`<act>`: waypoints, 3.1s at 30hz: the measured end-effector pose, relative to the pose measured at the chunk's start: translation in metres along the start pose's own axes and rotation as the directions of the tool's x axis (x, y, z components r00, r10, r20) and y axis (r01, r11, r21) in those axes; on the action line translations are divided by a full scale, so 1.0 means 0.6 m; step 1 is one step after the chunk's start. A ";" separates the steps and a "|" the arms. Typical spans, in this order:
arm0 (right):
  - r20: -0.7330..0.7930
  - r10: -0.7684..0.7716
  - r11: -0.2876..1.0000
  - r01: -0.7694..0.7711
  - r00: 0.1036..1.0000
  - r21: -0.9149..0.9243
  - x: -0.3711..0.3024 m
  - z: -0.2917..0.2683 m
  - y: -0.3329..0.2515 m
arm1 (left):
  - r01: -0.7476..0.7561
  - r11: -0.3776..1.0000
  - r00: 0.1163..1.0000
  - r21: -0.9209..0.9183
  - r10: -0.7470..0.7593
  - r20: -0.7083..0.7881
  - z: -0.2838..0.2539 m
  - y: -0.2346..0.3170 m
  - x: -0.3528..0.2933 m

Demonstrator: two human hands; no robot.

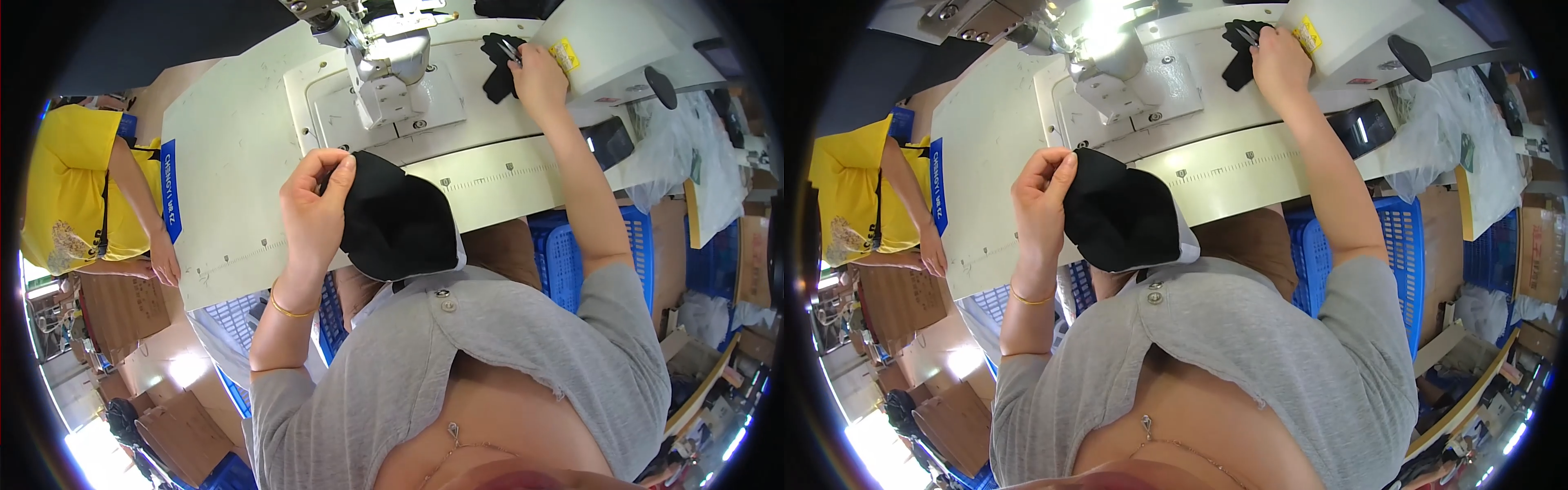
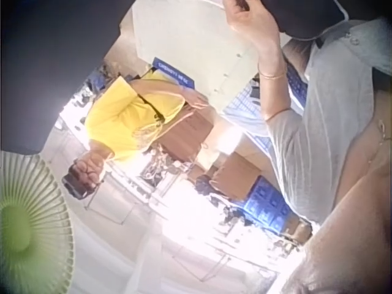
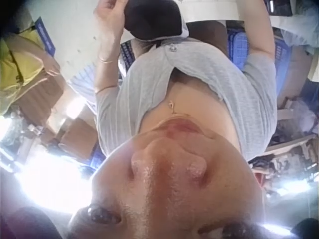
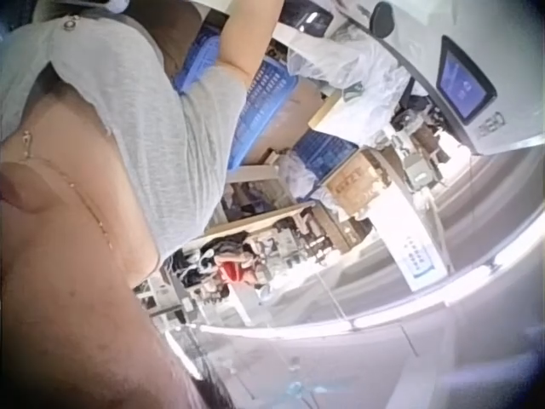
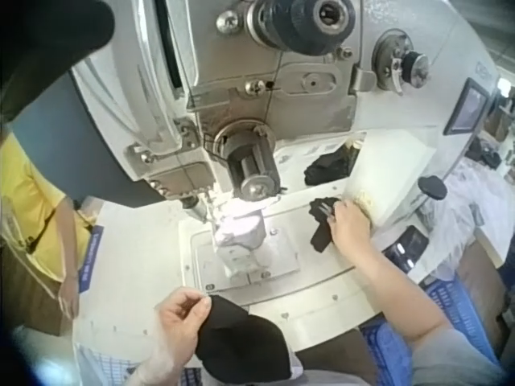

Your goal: Using a sewing machine to stitch together components of a shoe upper.

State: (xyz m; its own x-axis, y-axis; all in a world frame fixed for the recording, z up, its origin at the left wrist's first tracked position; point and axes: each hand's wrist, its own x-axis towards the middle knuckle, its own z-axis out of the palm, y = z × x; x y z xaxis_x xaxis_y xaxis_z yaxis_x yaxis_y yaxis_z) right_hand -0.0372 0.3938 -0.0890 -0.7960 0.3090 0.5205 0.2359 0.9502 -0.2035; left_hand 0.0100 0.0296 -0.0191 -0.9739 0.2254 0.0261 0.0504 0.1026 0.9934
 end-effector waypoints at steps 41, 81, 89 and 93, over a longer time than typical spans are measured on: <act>0.622 -0.365 0.218 -0.587 0.692 0.780 -0.149 -0.207 -0.243 | 0.046 0.965 0.998 -0.260 -0.056 -0.033 0.036 -0.001 -0.056; 0.556 -0.261 0.217 -0.513 0.790 0.831 -0.181 -0.192 -0.247 | -0.030 0.941 0.996 -0.337 0.001 -0.086 0.011 0.007 -0.038; 0.592 -0.215 0.231 -0.549 0.777 0.804 -0.187 -0.197 -0.254 | -0.048 0.930 0.996 -0.364 0.020 -0.082 0.008 0.005 -0.039; 0.599 -0.209 0.187 -0.570 0.773 0.800 -0.187 -0.194 -0.253 | -0.046 0.938 0.995 -0.345 0.012 -0.099 0.011 0.005 -0.036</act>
State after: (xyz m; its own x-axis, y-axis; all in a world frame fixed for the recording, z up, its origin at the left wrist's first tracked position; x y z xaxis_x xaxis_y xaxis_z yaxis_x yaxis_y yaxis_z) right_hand 0.0810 0.2196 -0.0197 -0.9985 0.0169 -0.0520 0.0515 -0.0296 -0.9982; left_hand 0.0325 0.0314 -0.0177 -0.9904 0.1291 0.0488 0.0154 -0.2478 0.9687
